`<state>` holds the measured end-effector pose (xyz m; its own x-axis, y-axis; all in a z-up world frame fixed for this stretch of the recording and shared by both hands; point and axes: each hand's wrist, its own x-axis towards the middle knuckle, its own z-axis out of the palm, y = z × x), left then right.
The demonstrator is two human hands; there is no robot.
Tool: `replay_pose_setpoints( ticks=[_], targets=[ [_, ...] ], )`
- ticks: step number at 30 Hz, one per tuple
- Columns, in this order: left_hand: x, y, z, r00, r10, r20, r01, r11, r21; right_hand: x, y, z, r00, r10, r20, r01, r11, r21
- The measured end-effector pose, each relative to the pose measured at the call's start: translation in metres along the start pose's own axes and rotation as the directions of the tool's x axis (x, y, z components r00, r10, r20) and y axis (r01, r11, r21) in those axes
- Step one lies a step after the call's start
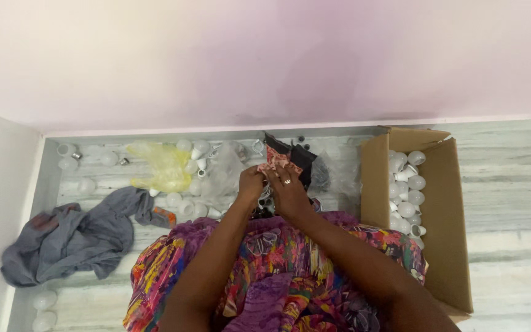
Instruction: The person sits on the floor and repeatedly picks up white bulb-shaped objects and black bases, then joins them together by hand. The assembled units are placed into a cardboard box nearby.
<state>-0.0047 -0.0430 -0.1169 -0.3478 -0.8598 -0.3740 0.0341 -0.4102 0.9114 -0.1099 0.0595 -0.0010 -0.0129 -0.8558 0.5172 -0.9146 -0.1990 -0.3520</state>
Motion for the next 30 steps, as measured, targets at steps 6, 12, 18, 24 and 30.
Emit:
replay_pose_setpoints(
  ticks=[6, 12, 18, 24, 30],
  targets=[
    [-0.017, 0.005, 0.022, 0.965, 0.245, 0.098, -0.261, 0.935, 0.238, -0.007, 0.057, 0.040, 0.851, 0.493, 0.181, -0.517, 0.726, 0.454],
    [-0.034, 0.026, 0.001, 0.924, 0.332, 0.193, -0.365, 0.915, 0.173, -0.004, 0.078, 0.044, 0.617, 0.578, 0.535, -0.770, 0.300, 0.563],
    [-0.053, 0.059, 0.007, 0.983, 0.185, 0.017, -0.170, 0.861, 0.479, -0.005, 0.008, 0.008, 0.998, 0.067, 0.001, -0.066, 0.982, 0.178],
    [-0.047, 0.055, 0.009, 0.913, 0.334, 0.234, -0.355, 0.933, 0.056, -0.012, 0.056, 0.028, 0.674, 0.602, 0.429, -0.724, 0.421, 0.546],
    [-0.027, 0.045, -0.003, 0.922, 0.203, 0.329, 0.055, 0.774, -0.631, -0.011, 0.069, 0.018, 0.545, 0.511, 0.665, -0.696, -0.167, 0.699]
  ],
)
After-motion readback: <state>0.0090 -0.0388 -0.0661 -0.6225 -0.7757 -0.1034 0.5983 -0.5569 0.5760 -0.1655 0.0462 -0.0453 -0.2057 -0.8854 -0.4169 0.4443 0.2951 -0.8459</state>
